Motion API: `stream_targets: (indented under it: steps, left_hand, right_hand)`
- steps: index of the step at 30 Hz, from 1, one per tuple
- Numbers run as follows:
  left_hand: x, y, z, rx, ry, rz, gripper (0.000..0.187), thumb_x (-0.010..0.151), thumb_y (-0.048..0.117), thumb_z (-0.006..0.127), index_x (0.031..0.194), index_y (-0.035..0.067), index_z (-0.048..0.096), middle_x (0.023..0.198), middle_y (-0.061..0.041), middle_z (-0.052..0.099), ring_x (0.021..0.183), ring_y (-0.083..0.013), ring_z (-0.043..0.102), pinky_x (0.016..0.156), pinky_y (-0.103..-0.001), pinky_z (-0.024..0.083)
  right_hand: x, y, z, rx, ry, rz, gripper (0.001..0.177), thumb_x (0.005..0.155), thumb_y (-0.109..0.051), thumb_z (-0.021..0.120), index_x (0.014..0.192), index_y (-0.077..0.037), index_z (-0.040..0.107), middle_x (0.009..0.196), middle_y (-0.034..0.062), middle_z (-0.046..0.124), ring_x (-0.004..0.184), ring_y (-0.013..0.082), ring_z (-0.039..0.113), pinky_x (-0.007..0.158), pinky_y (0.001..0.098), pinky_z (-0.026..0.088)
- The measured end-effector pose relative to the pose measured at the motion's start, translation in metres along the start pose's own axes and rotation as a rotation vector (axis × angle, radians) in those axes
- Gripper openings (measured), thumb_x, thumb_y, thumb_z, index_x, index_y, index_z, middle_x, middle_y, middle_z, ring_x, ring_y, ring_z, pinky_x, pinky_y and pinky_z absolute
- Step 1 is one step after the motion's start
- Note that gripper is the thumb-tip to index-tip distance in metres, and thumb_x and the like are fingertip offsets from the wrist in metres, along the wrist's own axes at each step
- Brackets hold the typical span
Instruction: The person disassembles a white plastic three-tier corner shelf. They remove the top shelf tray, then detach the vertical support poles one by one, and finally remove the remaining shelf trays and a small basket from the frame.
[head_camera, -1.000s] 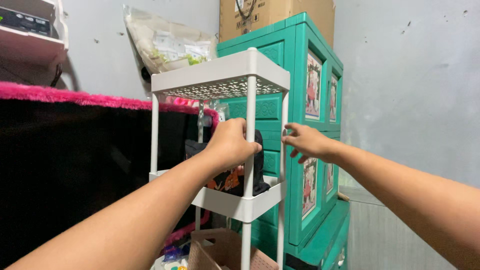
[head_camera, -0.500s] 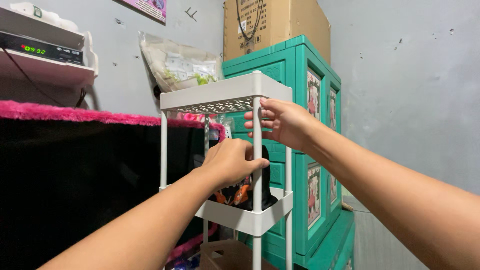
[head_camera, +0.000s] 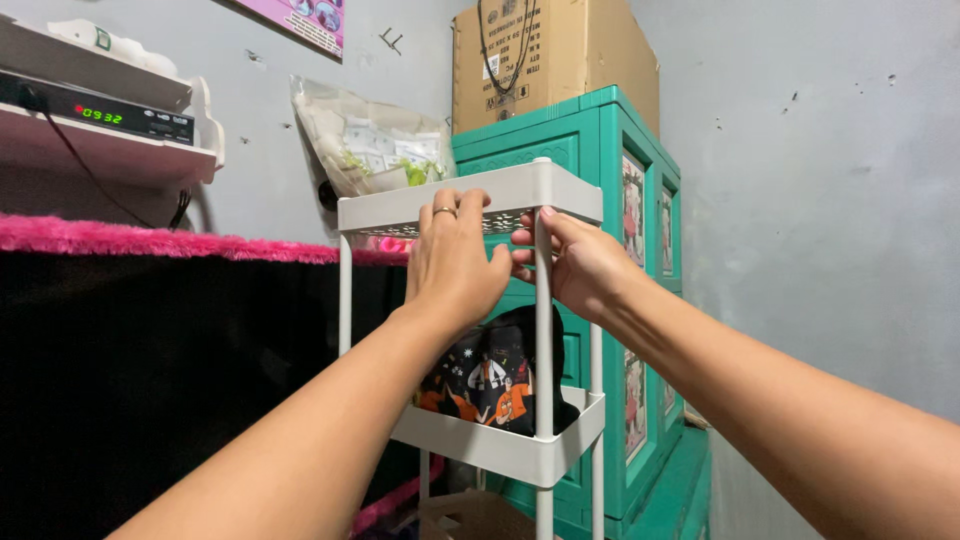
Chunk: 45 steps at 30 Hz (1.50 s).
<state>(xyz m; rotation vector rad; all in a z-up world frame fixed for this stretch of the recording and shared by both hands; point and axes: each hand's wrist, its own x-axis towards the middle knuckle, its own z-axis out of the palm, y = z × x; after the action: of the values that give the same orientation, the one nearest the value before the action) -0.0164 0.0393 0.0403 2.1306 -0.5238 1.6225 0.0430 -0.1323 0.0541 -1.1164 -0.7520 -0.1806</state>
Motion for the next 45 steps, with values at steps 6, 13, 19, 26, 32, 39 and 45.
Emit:
stream_targets:
  steps: [6,13,19,26,32,39,45]
  left_hand:
    - [0.019,-0.005,0.011,0.01,0.066,0.228,0.074,0.083,0.024,0.07,0.15,0.009,0.042,0.155,-0.021,0.04,0.141,-0.0403,0.038,0.112,-0.05,0.037]
    - [0.033,-0.005,0.026,0.006,-0.041,0.296,0.069,0.09,0.024,0.059,0.155,0.015,0.036,0.161,-0.018,0.032,0.147,-0.0438,0.026,0.112,-0.057,0.027]
    - [0.048,-0.006,0.036,0.006,0.027,0.313,0.063,0.092,0.014,0.056,0.153,0.016,0.042,0.156,-0.016,0.042,0.141,-0.0398,0.036,0.104,-0.06,0.034]
    - [0.053,-0.017,0.046,-0.025,0.129,0.314,0.063,0.084,0.005,0.063,0.145,0.018,0.052,0.136,-0.012,0.057,0.131,-0.0316,0.049,0.096,-0.058,0.04]
    - [0.064,-0.023,0.044,-0.043,0.142,0.334,0.062,0.085,0.003,0.064,0.144,0.019,0.053,0.128,-0.01,0.06,0.123,-0.0317,0.055,0.086,-0.054,0.044]
    - [0.058,-0.014,0.047,-0.033,0.129,0.304,0.074,0.066,0.007,0.075,0.136,0.016,0.054,0.119,-0.012,0.059,0.118,-0.0333,0.054,0.083,-0.054,0.041]
    - [0.055,-0.006,0.056,-0.005,0.233,0.297,0.064,0.078,-0.004,0.062,0.139,0.013,0.055,0.121,-0.011,0.06,0.121,-0.032,0.054,0.089,-0.053,0.04]
  right_hand:
    - [-0.005,0.001,0.002,-0.021,-0.01,-0.057,0.031,0.106,-0.029,0.047,0.111,-0.004,0.064,0.097,0.0055,0.069,0.078,0.0176,0.065,0.076,0.0358,0.056]
    - [-0.005,0.007,0.002,0.085,-0.053,-0.09,0.033,0.108,-0.031,0.048,0.112,-0.003,0.065,0.083,0.0024,0.064,0.065,0.0135,0.054,0.064,0.0293,0.048]
    - [-0.009,0.008,0.004,0.04,-0.083,-0.098,0.032,0.108,-0.036,0.043,0.107,-0.009,0.061,0.073,-0.0035,0.05,0.06,0.0101,0.043,0.059,0.0275,0.041]
    - [-0.002,0.013,0.011,0.035,-0.057,-0.089,0.036,0.108,-0.043,0.042,0.11,-0.011,0.059,0.069,-0.0055,0.039,0.057,0.0084,0.034,0.054,0.0257,0.033]
    - [0.003,0.01,0.013,0.01,-0.068,-0.08,0.037,0.107,-0.045,0.043,0.11,-0.013,0.06,0.065,-0.0055,0.034,0.054,0.0081,0.031,0.051,0.0254,0.03]
    - [0.001,0.005,0.012,-0.022,-0.03,-0.057,0.039,0.107,-0.042,0.039,0.111,-0.009,0.06,0.07,0.0001,0.052,0.057,0.0132,0.046,0.056,0.0305,0.042]
    - [-0.001,0.01,-0.013,-0.434,0.168,-0.135,0.046,0.103,-0.045,0.038,0.101,-0.01,0.068,0.076,0.0028,0.062,0.065,0.0128,0.06,0.064,0.0342,0.055]
